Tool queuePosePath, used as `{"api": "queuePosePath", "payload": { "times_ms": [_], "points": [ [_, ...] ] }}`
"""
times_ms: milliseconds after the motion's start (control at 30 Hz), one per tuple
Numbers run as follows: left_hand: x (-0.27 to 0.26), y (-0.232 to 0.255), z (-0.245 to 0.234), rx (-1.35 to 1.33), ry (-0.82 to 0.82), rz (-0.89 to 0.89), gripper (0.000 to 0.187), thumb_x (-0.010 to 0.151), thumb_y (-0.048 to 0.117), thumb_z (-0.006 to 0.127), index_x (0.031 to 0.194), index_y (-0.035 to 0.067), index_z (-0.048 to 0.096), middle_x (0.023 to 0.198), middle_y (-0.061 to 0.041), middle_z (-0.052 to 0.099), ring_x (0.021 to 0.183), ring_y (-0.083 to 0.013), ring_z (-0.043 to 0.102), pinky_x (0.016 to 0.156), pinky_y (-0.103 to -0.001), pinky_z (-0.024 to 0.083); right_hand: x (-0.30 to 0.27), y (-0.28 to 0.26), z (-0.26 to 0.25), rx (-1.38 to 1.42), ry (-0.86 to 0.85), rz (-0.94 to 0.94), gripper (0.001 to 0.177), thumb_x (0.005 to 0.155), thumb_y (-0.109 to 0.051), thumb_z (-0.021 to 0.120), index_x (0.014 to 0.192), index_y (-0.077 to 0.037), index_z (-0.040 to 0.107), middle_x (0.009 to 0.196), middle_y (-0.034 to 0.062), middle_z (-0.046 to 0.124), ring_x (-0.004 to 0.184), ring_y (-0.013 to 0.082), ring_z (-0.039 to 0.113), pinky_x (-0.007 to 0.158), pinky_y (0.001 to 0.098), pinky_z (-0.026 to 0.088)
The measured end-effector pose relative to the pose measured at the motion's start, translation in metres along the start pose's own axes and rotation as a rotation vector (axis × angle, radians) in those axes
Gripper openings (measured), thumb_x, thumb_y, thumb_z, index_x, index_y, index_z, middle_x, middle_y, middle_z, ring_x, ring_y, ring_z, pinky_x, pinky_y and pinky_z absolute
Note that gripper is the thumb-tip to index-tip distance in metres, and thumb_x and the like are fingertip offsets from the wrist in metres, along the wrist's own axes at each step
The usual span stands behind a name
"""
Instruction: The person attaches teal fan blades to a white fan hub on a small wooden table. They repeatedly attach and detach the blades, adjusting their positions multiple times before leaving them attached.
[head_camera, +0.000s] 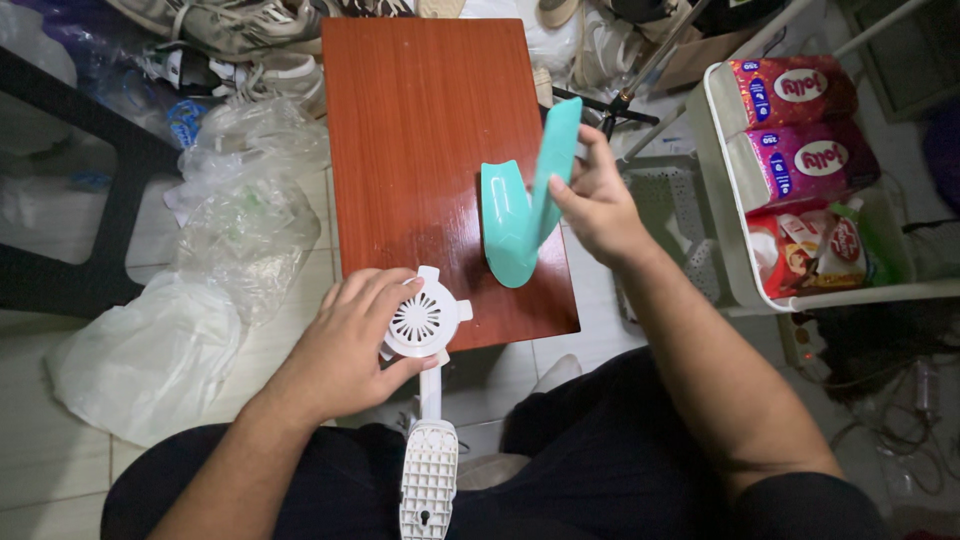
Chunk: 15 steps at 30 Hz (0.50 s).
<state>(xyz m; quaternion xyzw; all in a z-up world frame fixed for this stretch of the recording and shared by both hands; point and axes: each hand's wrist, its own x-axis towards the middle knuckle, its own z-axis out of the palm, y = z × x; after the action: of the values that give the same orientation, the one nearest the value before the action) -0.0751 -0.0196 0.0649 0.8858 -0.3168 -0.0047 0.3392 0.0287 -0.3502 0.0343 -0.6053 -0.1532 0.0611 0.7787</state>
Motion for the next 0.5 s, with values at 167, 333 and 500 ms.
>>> {"api": "queuePosePath", "payload": {
  "times_ms": [167,333,500],
  "points": [
    [0.0000,-0.0003,-0.0006,-0.005,0.008,0.008,0.074,0.075,0.041,0.082,0.131,0.000,0.055,0.139,-0.018,0.056,0.130,-0.0390,0.049,0.107,-0.052,0.038,-0.0009,-0.0069,0.0013,0.532,-0.193,0.340,0.070,0.107,-0.053,0.041,0.162,-0.008,0.036,0.092,0.0012,0.045,0.079,0.0158,0.043,0.080,0.0346,0.036],
    [-0.0002,0.0007,-0.0003,0.004,0.007,-0.007,0.074,0.076,0.044,0.081,0.130,0.000,0.056,0.137,-0.018,0.057,0.129,-0.0390,0.050,0.106,-0.052,0.038,-0.0022,-0.0083,0.0073,0.730,-0.352,0.400,0.101,0.092,-0.079,0.032,0.159,-0.002,0.037,0.091,0.0028,0.046,0.078,0.0158,0.043,0.078,0.0332,0.037],
    [-0.0010,0.0005,0.0011,-0.008,0.036,-0.004,0.077,0.078,0.048,0.080,0.130,-0.003,0.055,0.137,-0.021,0.057,0.128,-0.0400,0.051,0.106,-0.052,0.039,-0.0001,-0.0052,0.0027,0.318,-0.265,0.430,0.060,0.111,-0.051,0.048,0.146,-0.003,0.053,0.095,0.0020,0.053,0.084,0.0148,0.049,0.082,0.0318,0.040]
  ]
}}
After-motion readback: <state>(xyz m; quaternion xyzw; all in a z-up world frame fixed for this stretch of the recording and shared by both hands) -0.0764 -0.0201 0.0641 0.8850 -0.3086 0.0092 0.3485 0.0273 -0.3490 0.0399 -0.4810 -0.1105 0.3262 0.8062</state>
